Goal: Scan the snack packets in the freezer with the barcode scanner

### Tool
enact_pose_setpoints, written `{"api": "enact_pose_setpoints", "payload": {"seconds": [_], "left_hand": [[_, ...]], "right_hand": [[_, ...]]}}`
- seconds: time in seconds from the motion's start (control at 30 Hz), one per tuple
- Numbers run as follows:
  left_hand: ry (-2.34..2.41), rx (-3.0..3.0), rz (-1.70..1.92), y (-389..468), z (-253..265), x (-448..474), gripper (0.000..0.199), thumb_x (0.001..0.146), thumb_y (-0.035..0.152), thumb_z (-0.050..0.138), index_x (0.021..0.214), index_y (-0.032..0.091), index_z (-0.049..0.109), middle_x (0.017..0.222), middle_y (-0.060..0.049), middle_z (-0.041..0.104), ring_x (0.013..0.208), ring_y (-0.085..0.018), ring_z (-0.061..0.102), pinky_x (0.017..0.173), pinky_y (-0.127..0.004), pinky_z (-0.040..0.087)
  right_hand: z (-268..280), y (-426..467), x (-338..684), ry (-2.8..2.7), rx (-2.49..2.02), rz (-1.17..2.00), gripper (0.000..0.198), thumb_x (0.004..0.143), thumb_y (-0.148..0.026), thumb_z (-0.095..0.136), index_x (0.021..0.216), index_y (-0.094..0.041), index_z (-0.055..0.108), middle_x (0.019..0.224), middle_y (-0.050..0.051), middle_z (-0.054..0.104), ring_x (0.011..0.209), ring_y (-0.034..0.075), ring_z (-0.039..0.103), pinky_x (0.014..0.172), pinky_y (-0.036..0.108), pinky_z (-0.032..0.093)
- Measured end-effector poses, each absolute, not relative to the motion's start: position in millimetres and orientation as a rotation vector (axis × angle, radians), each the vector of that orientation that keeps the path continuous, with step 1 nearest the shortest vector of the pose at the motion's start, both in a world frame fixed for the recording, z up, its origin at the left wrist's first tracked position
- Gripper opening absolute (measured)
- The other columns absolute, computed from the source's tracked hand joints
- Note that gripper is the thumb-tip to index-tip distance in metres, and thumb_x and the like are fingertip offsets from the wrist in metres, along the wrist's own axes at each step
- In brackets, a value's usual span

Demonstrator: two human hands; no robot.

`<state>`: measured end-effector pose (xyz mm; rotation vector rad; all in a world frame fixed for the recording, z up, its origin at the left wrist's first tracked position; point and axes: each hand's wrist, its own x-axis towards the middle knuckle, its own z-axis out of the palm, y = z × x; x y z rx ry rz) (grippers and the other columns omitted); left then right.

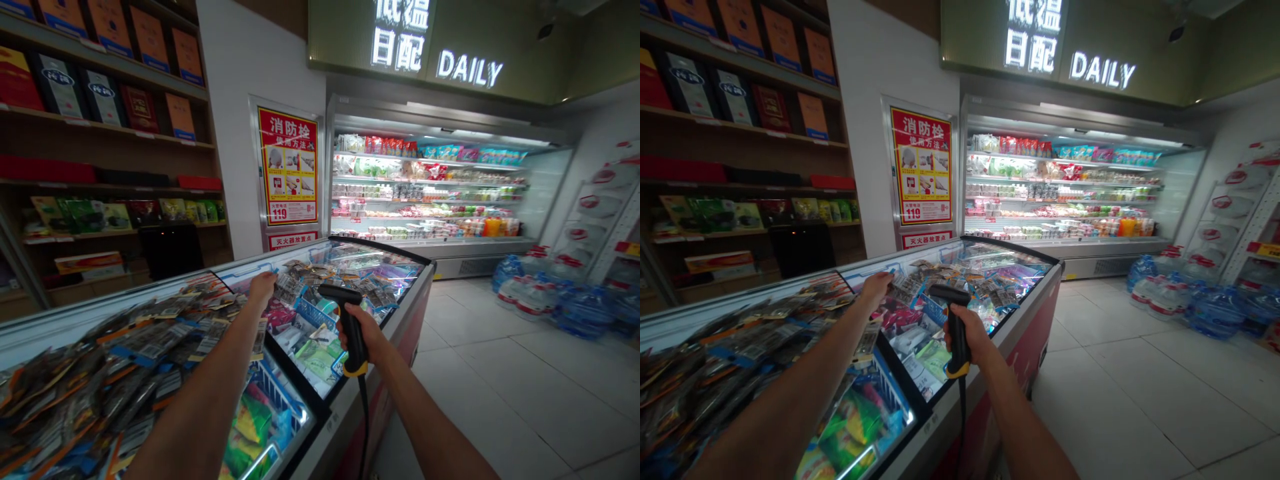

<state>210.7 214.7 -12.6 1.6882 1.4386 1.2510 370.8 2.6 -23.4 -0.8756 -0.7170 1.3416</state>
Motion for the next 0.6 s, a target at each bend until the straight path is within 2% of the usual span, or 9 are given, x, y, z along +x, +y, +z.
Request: {"api": "enact_pose_setpoints", "payload": {"seconds": [0.13,0.47,0.6], "left_hand": [[1.467,1.673,1.227,215,-12,211,0.023,0.072,0.028,0.046,0.083,0.015,0.062,0.064,-0.002,0.061,0.053,-0.013,0.055,0.046,-0.021,0.038],[1.644,1.828,1.077,222,-11,198,0.027,0.072,0.026,0.045,0.087,0.016,0.065,0.072,-0.006,0.067,0.062,-0.017,0.059,0.052,-0.023,0.04],[1.735,1.971,0.976,223,6,167,0.024,0.068,0.022,0.047,0.08,0.017,0.067,0.081,-0.007,0.068,0.078,-0.021,0.061,0.063,-0.025,0.042]], "right_hand": [[-25,4,368,-0.719,-0.89,1.391,0.028,0.068,-0.041,0.053,0.073,-0.014,0.054,0.047,-0.001,0.054,0.034,0.009,0.047,0.031,0.02,0.036],[-25,6,373,-0.615,-0.876,1.369,0.026,0.069,-0.041,0.053,0.076,-0.015,0.053,0.047,-0.002,0.054,0.034,0.009,0.046,0.033,0.02,0.036],[-30,9,378,-0.57,-0.854,1.357,0.025,0.069,-0.04,0.055,0.075,-0.016,0.052,0.047,-0.003,0.053,0.036,0.008,0.046,0.033,0.019,0.036]]}}
